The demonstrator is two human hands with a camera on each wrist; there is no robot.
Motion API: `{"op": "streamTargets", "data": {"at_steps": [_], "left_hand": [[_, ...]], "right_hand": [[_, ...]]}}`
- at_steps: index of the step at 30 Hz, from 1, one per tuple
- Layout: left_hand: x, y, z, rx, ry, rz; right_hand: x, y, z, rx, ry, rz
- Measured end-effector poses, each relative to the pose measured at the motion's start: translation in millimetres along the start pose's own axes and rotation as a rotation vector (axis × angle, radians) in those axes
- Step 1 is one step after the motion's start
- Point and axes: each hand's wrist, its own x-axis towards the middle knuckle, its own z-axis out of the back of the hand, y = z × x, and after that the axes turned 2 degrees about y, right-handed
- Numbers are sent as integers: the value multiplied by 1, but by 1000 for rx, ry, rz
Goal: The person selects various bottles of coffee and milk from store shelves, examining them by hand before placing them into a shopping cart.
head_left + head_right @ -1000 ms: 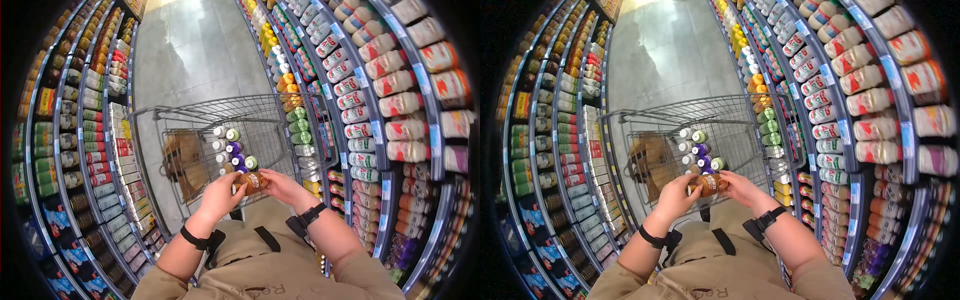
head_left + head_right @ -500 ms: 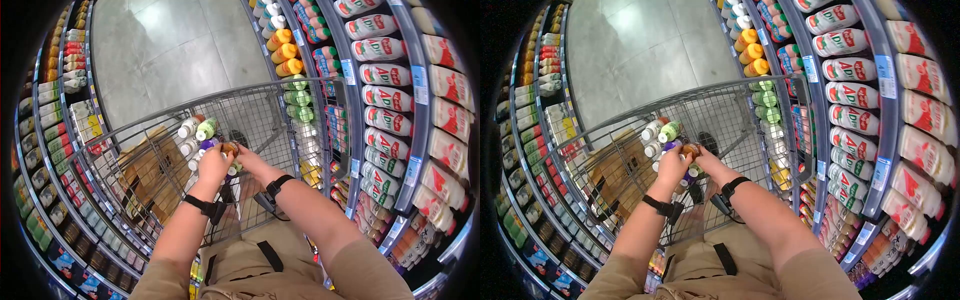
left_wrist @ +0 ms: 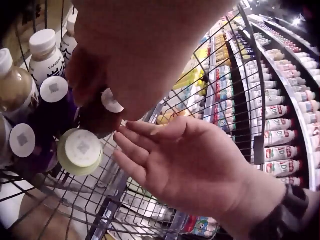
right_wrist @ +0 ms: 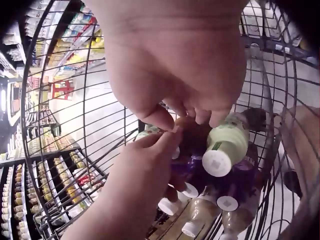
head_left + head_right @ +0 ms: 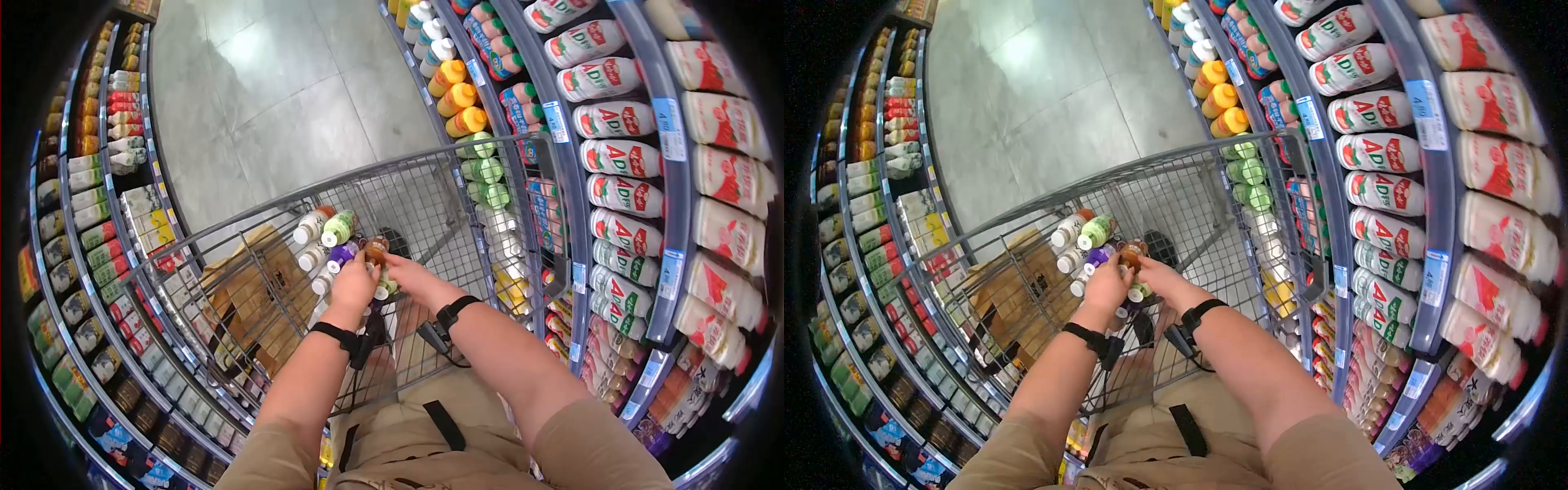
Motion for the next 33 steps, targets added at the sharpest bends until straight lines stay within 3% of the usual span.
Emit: {"op": "streamTargets", "data": {"at_steps": [4,12,17,20,27,33], "left_hand": [[-32,-8,39,-76,-19,68],[-152,34,106,-234,-133,-174],[-282,34,134,-398,-203,-406],[-340,44,123,-504,-184,-502],[-388,34,62,-445,-124,-715],[-446,-59,28,-187,70,-890]], "right_hand": [[-57,25,3,43,89,10],[-235,11,-6,239,16,385],[-340,-76,-18,343,-19,564],[-403,-142,-33,388,-74,634],[-514,-286,-35,457,-359,736],[-593,-392,-22,626,-655,926]]}}
